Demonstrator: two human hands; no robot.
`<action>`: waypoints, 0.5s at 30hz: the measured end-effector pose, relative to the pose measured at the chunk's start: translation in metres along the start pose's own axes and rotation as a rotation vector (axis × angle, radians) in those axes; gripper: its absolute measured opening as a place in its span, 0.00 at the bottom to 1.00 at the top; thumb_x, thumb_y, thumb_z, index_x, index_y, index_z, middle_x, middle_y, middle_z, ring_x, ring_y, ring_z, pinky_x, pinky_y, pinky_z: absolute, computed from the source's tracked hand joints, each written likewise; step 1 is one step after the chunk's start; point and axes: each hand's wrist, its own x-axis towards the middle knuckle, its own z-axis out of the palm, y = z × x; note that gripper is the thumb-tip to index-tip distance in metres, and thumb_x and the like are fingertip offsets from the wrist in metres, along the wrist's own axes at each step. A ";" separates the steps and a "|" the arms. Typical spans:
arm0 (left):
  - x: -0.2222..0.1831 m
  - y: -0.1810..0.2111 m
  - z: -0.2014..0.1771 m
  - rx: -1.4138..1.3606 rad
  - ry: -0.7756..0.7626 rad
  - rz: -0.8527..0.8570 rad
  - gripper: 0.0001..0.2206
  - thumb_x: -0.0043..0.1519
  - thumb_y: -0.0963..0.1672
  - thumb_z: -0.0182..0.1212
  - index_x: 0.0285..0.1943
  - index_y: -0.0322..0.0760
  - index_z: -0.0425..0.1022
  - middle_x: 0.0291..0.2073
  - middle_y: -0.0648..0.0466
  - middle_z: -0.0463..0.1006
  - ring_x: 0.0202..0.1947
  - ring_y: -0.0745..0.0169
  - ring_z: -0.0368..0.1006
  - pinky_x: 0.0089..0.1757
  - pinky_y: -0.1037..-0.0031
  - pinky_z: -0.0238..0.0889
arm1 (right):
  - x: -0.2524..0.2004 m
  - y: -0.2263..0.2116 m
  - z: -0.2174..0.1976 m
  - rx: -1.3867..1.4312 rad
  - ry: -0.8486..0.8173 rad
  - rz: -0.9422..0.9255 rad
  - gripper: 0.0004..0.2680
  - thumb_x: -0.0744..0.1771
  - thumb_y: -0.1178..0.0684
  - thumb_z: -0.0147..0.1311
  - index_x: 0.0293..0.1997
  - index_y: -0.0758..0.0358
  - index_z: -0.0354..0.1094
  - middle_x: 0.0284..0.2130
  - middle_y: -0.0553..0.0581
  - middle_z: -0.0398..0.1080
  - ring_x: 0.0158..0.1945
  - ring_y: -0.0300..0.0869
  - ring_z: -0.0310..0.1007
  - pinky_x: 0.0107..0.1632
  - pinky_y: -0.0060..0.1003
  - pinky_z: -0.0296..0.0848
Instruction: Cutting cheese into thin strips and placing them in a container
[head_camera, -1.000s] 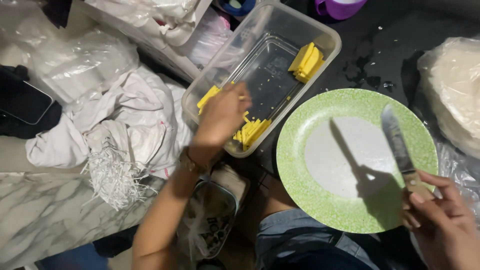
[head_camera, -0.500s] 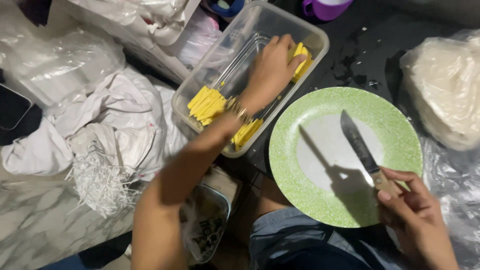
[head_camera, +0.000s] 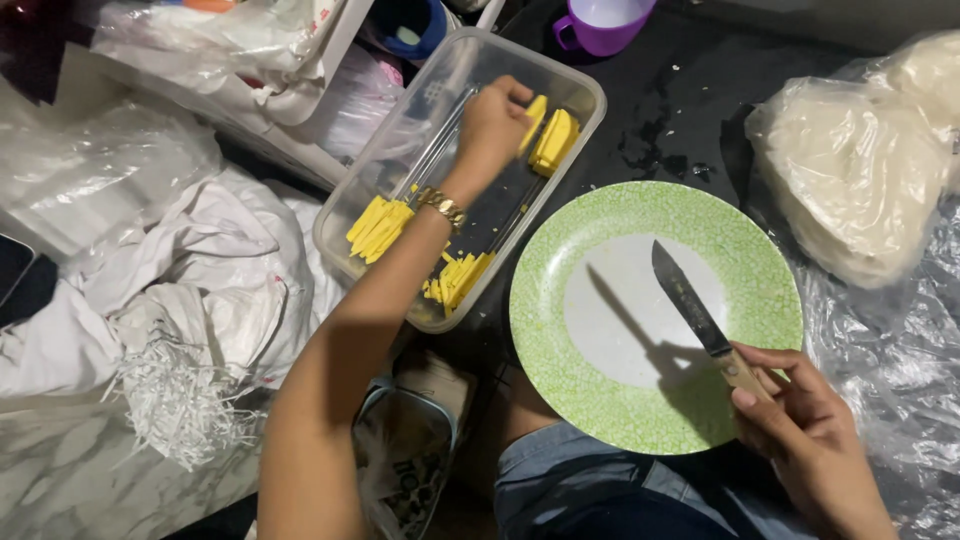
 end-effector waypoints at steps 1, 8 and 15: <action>0.004 -0.006 -0.007 0.003 0.001 0.002 0.12 0.64 0.37 0.59 0.53 0.45 0.77 0.23 0.64 0.73 0.20 0.76 0.66 0.21 0.85 0.62 | 0.001 0.003 -0.002 0.003 0.000 -0.002 0.14 0.66 0.64 0.51 0.58 0.66 0.66 0.54 0.66 0.74 0.46 0.42 0.67 0.37 0.32 0.59; -0.067 0.016 -0.060 -0.517 0.008 0.011 0.11 0.64 0.37 0.56 0.54 0.42 0.74 0.43 0.52 0.82 0.45 0.63 0.81 0.37 0.79 0.82 | 0.004 0.004 -0.010 -0.023 0.051 0.024 0.15 0.66 0.65 0.51 0.60 0.67 0.66 0.53 0.64 0.73 0.47 0.44 0.68 0.42 0.33 0.63; -0.169 0.015 0.009 -0.978 -0.287 0.208 0.21 0.60 0.35 0.63 0.62 0.37 0.68 0.44 0.45 0.77 0.42 0.52 0.77 0.33 0.65 0.77 | 0.009 0.002 -0.007 -0.016 0.065 -0.062 0.15 0.66 0.64 0.50 0.61 0.67 0.64 0.49 0.66 0.69 0.29 0.39 0.53 0.28 0.30 0.54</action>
